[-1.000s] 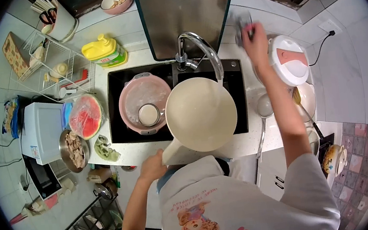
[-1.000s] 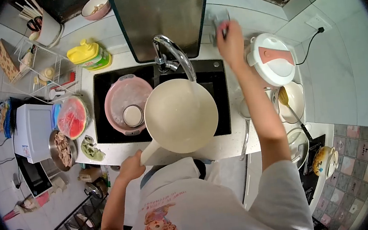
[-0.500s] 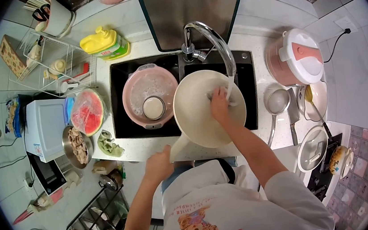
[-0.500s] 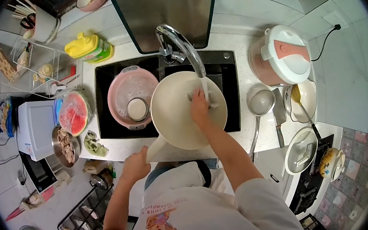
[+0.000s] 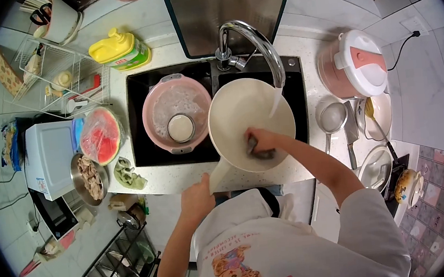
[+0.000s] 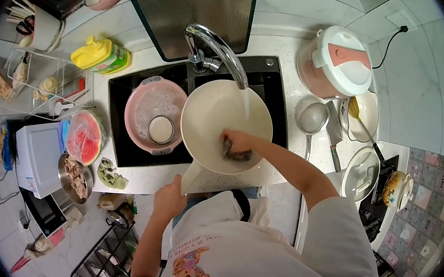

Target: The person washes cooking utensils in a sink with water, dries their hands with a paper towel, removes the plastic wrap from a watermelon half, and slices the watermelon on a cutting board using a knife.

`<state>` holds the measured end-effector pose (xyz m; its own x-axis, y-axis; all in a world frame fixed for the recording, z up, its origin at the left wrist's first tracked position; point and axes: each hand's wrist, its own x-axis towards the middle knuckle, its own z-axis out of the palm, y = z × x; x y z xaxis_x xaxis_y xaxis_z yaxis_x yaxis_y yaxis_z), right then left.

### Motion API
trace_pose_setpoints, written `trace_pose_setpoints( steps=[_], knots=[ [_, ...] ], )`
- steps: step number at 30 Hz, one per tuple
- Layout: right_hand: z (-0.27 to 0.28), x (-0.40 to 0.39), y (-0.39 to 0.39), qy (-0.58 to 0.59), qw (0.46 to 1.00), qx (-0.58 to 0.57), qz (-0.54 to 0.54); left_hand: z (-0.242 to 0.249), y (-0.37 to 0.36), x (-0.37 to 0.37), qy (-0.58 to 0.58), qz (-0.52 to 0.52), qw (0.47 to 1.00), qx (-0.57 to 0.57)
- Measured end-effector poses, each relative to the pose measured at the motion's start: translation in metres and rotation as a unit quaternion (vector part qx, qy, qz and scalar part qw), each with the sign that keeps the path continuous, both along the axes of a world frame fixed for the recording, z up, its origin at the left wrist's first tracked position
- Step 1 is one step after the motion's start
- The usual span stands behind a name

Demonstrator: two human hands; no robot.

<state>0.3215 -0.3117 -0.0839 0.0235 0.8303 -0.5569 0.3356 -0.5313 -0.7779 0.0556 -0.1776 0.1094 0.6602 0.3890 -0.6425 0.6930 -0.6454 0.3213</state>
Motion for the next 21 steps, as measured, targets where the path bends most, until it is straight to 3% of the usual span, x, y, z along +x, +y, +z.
trace_pose_setpoints(
  steps=[1,2,4,7,10,14,18,19,21],
  knots=[
    [-0.003,0.012,0.005,-0.031,0.995,-0.069,-0.063,0.001,0.0,0.0,0.0,0.001,1.0,-0.002],
    [-0.015,0.013,0.012,-0.102,0.982,0.021,-0.159,0.003,0.001,0.0,0.0,0.002,1.0,-0.004],
    [-0.042,0.004,0.031,-0.235,0.89,0.198,-0.336,0.002,0.0,0.0,0.003,0.005,1.0,-0.004],
    [-0.015,-0.035,0.048,-0.404,0.852,0.301,-0.141,-0.004,0.0,-0.003,0.007,0.008,1.0,-0.002],
    [-0.016,-0.009,0.041,-0.426,0.879,0.215,-0.005,-0.011,0.001,-0.006,0.0,0.01,1.0,-0.003],
    [-0.013,-0.046,0.057,-0.438,0.837,0.171,-0.282,-0.01,0.001,-0.007,-0.003,0.021,1.0,-0.01],
    [-0.019,-0.02,0.044,-0.45,0.875,0.172,-0.05,-0.011,0.002,-0.009,-0.005,0.021,1.0,-0.012],
    [-0.026,-0.018,0.044,-0.509,0.834,0.169,-0.129,-0.011,0.002,-0.009,0.001,0.018,1.0,-0.013],
    [-0.033,-0.031,0.053,-0.498,0.823,0.158,-0.221,-0.008,0.003,-0.007,0.012,0.012,1.0,-0.014]
  ],
)
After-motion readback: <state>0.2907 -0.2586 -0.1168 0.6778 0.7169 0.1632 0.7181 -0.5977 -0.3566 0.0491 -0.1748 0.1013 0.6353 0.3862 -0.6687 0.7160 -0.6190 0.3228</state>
